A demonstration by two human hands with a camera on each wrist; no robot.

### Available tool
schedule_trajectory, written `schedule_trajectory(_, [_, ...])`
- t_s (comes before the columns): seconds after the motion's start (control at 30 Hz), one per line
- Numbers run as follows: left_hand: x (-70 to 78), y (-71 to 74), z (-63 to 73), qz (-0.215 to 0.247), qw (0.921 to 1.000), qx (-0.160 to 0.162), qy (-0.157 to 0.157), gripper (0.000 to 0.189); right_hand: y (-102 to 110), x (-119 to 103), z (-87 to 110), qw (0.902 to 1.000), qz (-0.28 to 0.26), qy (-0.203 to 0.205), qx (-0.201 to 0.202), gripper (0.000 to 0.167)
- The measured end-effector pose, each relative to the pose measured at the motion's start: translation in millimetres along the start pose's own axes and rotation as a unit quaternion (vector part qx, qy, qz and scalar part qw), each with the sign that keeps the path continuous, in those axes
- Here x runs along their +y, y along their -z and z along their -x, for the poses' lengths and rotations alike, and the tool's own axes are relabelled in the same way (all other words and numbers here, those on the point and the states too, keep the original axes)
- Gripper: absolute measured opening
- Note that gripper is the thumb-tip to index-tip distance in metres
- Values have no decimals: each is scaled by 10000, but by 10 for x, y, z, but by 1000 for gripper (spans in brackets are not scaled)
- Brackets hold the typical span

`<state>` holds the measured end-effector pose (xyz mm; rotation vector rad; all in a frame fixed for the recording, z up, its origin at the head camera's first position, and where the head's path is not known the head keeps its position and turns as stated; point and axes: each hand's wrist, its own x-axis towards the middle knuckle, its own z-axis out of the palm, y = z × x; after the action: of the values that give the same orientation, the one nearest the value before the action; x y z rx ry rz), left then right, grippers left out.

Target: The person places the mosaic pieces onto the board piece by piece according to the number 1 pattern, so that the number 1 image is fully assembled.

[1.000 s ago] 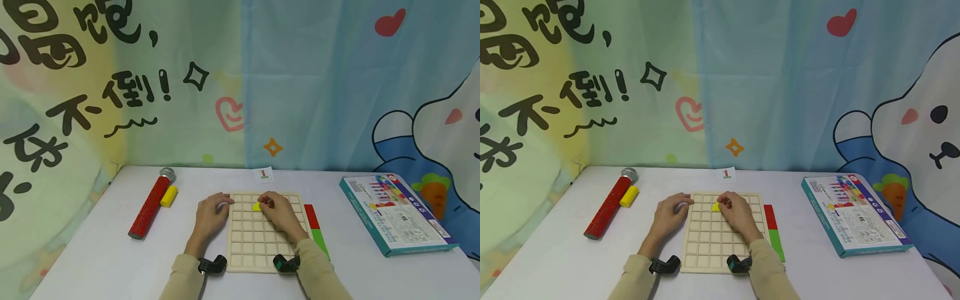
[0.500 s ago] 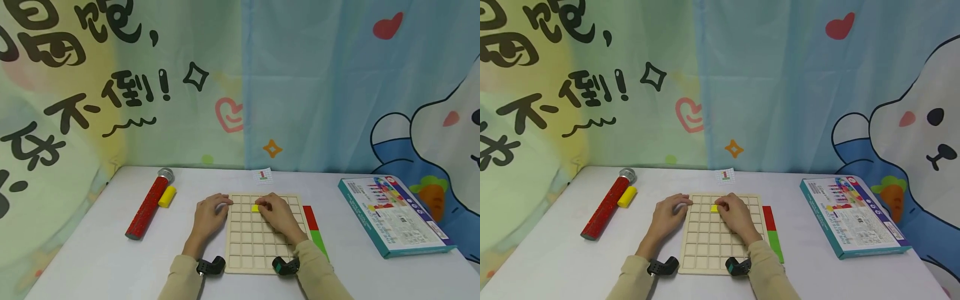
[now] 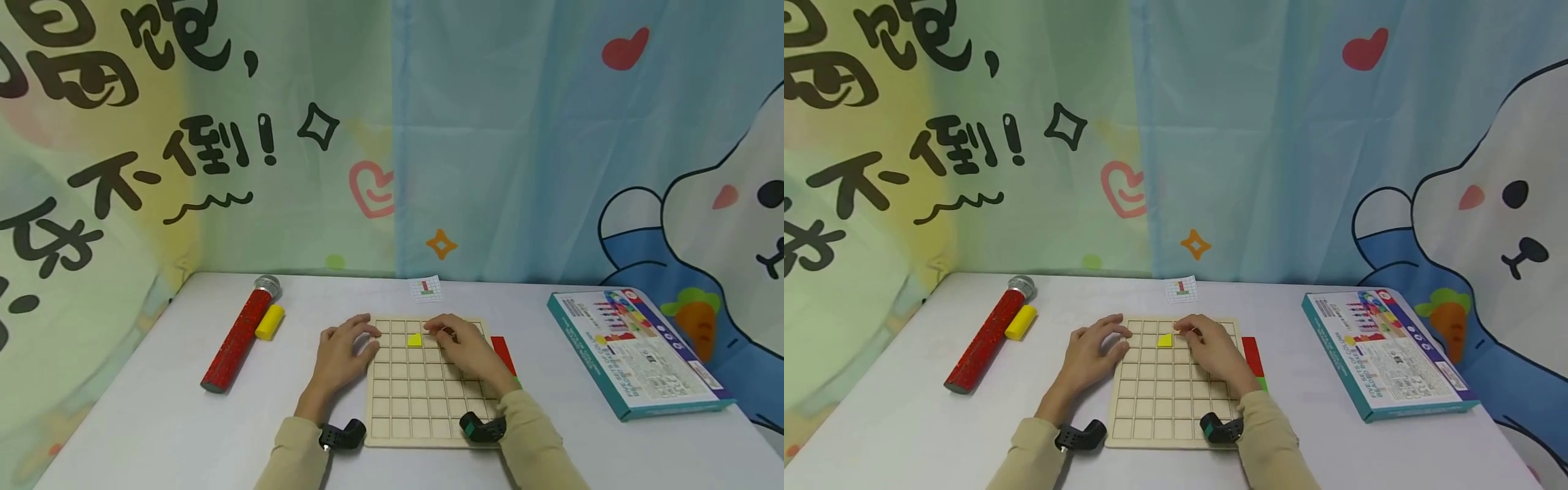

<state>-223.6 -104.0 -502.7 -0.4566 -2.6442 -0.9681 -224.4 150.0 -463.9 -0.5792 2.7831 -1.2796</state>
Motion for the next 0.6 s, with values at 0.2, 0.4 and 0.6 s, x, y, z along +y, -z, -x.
schedule_trajectory(0.2, [-2,-10,20,-46,10000,-1,27,14,314,191,96,9994,294,-136,-85,24])
schedule_trajectory(0.4, [9,6,10,-40,10000,11,-4,12,618,391,181,9972,539,-514,-13,23])
schedule_trajectory(0.6, [8,12,11,-30,10000,47,-26,11,768,557,272,9903,469,-1311,-39,25])
